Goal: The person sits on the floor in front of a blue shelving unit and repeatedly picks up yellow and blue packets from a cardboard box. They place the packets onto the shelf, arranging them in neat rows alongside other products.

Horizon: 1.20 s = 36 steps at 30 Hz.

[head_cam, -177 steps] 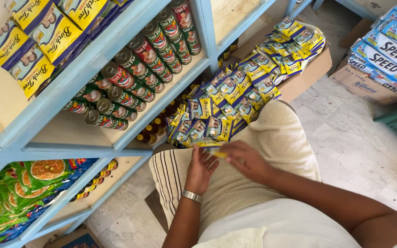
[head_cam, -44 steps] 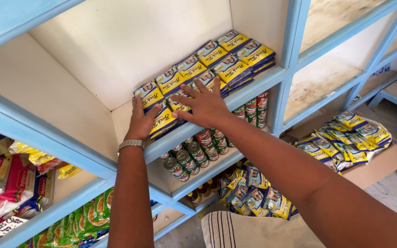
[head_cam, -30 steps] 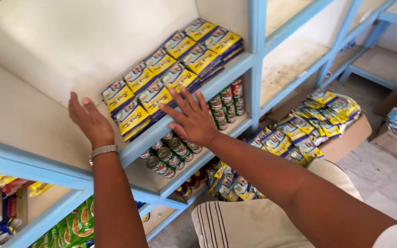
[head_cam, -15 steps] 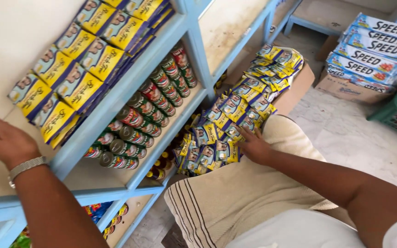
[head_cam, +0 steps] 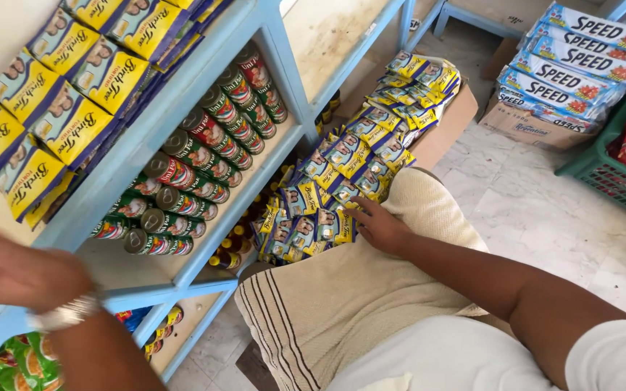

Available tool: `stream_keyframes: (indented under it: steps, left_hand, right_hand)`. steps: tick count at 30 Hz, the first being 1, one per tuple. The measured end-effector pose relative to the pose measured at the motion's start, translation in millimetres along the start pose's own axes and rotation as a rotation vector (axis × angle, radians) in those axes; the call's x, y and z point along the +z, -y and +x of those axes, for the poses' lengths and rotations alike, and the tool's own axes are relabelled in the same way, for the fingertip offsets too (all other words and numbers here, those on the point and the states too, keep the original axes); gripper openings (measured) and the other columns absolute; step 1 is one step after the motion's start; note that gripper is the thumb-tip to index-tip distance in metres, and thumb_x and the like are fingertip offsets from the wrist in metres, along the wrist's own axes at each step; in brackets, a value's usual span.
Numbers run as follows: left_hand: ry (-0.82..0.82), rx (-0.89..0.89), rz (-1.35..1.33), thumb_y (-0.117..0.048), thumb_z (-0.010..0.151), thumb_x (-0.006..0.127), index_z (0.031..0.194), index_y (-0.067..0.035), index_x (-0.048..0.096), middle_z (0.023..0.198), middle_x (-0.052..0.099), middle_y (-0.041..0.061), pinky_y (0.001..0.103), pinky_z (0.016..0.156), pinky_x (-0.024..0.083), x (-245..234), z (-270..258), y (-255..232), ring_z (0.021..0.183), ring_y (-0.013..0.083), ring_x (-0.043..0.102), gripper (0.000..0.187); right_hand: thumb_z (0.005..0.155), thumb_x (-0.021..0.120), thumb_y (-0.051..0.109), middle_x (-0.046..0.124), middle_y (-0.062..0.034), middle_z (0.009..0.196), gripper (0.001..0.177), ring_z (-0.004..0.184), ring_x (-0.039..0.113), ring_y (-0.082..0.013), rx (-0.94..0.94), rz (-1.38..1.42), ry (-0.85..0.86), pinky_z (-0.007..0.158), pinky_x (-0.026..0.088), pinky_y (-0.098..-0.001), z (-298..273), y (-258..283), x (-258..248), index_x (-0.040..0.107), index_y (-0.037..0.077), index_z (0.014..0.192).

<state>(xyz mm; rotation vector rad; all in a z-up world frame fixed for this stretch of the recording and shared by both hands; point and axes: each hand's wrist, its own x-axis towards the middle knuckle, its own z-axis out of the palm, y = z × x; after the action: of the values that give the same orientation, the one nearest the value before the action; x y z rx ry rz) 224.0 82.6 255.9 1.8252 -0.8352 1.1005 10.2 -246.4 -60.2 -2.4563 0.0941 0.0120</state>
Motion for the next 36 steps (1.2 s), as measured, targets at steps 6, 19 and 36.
stream_keyframes:
  steps: [6, 19, 36]
  left_hand:
    - [0.276, -0.102, 0.028, -0.036, 0.108, 0.064, 0.129, -0.005, 0.063, 0.124, 0.064, 0.012, 0.043, 0.103, 0.045, 22, -149, -76, 0.113, 0.0273, 0.059, 0.038]
    - [0.499, -0.930, -0.203, -0.013, 0.092, 0.071, 0.122, -0.010, 0.069, 0.125, 0.063, 0.008, 0.031, 0.081, 0.058, 65, -308, -149, 0.110, 0.0202, 0.064, 0.029]
    - [0.500, -1.017, -0.223, -0.009, 0.091, 0.072, 0.120, -0.011, 0.071, 0.122, 0.062, 0.007, 0.030, 0.080, 0.059, 75, -316, -157, 0.108, 0.0183, 0.063, 0.030]
  right_hand:
    - [0.093, 0.063, 0.009, 0.042, -0.0130, 0.154, 0.048, 0.139, 0.041, -0.0377, -0.121, -0.020, -0.037, 0.115, 0.038, -0.0470, -3, -1, 1, 0.056, 0.020, 0.139]
    - [0.093, 0.065, 0.010, 0.015, -0.0200, 0.165, 0.075, 0.147, 0.029, -0.0399, 0.084, 0.168, -0.094, 0.116, 0.035, -0.0450, 12, -14, 5, 0.026, 0.016, 0.157]
    - [0.078, 0.083, 0.011, 0.031, -0.0140, 0.158, 0.089, 0.145, 0.025, -0.0398, 0.288, -0.015, 0.006, 0.120, 0.029, -0.0498, 41, -42, 38, 0.033, 0.009, 0.151]
